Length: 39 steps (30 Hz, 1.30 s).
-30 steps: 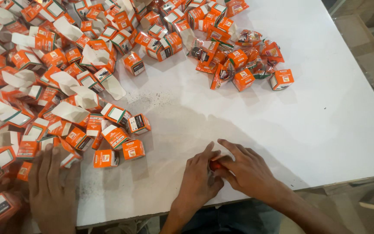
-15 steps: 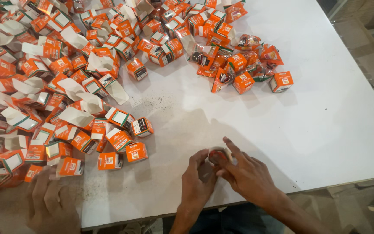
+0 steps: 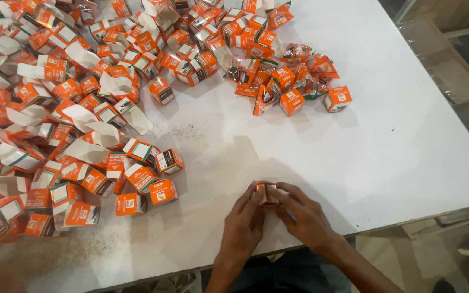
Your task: The person picks up small orange product boxes from a large pile on the table, opens a box, places a plastic-wrapped item inside, and closes the box, setting it with other packed boxes. They repeat this packing cycle continuously while other workers handle boxes across the table.
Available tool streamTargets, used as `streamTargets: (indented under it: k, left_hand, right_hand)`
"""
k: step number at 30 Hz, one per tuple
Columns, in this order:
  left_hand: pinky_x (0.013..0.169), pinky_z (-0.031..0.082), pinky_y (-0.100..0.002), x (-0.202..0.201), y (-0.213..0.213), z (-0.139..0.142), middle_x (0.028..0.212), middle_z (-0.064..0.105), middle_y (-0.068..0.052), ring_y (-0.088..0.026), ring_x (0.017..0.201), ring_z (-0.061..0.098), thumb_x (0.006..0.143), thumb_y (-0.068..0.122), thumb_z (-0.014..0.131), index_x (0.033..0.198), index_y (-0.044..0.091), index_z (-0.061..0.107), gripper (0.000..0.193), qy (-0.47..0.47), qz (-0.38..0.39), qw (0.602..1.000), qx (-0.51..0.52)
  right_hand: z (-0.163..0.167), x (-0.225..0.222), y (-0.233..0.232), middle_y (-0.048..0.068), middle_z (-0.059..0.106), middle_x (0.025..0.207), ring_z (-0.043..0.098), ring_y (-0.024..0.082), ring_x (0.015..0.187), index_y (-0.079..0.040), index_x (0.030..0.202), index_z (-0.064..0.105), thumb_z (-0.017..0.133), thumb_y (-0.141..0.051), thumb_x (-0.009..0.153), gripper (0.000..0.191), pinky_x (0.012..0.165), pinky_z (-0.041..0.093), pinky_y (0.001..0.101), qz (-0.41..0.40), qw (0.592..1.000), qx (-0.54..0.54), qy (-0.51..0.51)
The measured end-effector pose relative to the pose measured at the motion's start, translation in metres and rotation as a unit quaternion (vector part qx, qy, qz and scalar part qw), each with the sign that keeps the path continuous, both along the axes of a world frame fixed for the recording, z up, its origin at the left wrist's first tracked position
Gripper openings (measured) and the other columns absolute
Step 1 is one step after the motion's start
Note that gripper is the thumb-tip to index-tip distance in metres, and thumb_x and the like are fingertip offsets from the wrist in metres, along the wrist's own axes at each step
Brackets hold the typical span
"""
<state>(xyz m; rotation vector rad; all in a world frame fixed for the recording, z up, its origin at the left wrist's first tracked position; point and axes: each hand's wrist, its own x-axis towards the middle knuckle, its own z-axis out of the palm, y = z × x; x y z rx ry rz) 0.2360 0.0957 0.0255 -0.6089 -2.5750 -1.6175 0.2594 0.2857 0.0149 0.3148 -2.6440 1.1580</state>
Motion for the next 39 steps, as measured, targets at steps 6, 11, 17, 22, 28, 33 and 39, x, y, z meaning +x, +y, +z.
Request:
streamTargets:
  k: [6,11,17,22,28,33,39]
  left_hand:
    - [0.092,0.059,-0.041,-0.007,-0.007,0.006,0.144,0.057,-0.017,-0.038,0.127,0.063,0.084,0.003,0.078,0.139,0.008,0.062,0.057,0.172,-0.021,0.981,-0.087]
    - [0.087,0.062,-0.035,-0.013,-0.004,-0.001,0.150,0.057,-0.018,-0.029,0.116,0.071,0.086,0.007,0.081,0.128,0.010,0.067,0.045,0.082,-0.022,0.994,-0.067]
    - [0.096,0.062,-0.037,-0.023,-0.008,-0.004,0.130,0.070,-0.011,-0.030,0.122,0.071,0.083,0.006,0.085,0.101,0.008,0.064,0.028,0.078,-0.053,0.993,0.064]
    - [0.099,0.058,-0.039,-0.024,-0.016,0.015,0.123,0.070,-0.009,-0.033,0.125,0.066,0.078,0.003,0.082,0.111,0.006,0.072,0.035,0.164,-0.096,0.980,-0.065]
    - [0.099,0.054,-0.043,-0.022,-0.019,0.037,0.120,0.068,-0.012,-0.038,0.123,0.062,0.077,0.009,0.084,0.111,0.005,0.071,0.036,0.178,-0.125,0.975,-0.054]
    - [0.098,0.058,-0.039,-0.025,-0.019,0.028,0.119,0.071,-0.011,-0.032,0.121,0.067,0.081,0.008,0.080,0.113,0.008,0.072,0.033,0.084,-0.104,0.991,-0.016]
    - [0.105,0.058,-0.040,-0.022,-0.024,0.020,0.129,0.073,-0.007,-0.030,0.127,0.067,0.091,0.011,0.080,0.117,0.010,0.071,0.028,0.142,-0.132,0.981,-0.020]
  right_hand:
    - [0.007,-0.006,-0.003,0.010,0.064,0.129,0.076,0.020,0.086,-0.013,0.131,0.065,0.077,-0.005,0.084,0.049,0.072,0.062,0.0353,-0.002,1.000,0.014,-0.012]
    - [0.018,-0.007,-0.002,0.012,0.062,0.134,0.075,0.020,0.085,-0.011,0.121,0.071,0.080,-0.006,0.080,0.042,0.069,0.061,0.0343,0.010,0.999,0.047,0.009]
    - [0.021,-0.017,0.010,0.008,0.073,0.129,0.074,0.025,0.100,-0.009,0.089,0.072,0.084,-0.008,0.073,0.020,0.081,0.061,0.0351,0.079,0.991,-0.003,0.108]
    - [0.025,-0.016,0.011,0.010,0.075,0.124,0.073,0.027,0.111,-0.005,0.088,0.069,0.082,-0.006,0.073,0.020,0.088,0.060,0.0361,0.085,0.994,-0.044,0.059]
    - [0.027,-0.015,0.012,0.013,0.073,0.122,0.072,0.031,0.112,-0.005,0.110,0.075,0.082,-0.004,0.073,0.037,0.091,0.059,0.0393,0.108,0.989,-0.062,0.081]
    - [0.018,-0.014,0.009,0.012,0.073,0.124,0.073,0.029,0.110,-0.007,0.112,0.075,0.079,-0.001,0.078,0.035,0.086,0.063,0.0350,0.087,0.991,-0.054,0.081]
    - [0.018,-0.009,0.010,0.013,0.072,0.128,0.076,0.025,0.106,-0.009,0.111,0.075,0.074,0.001,0.084,0.029,0.083,0.065,0.0327,0.090,0.991,-0.083,0.045]
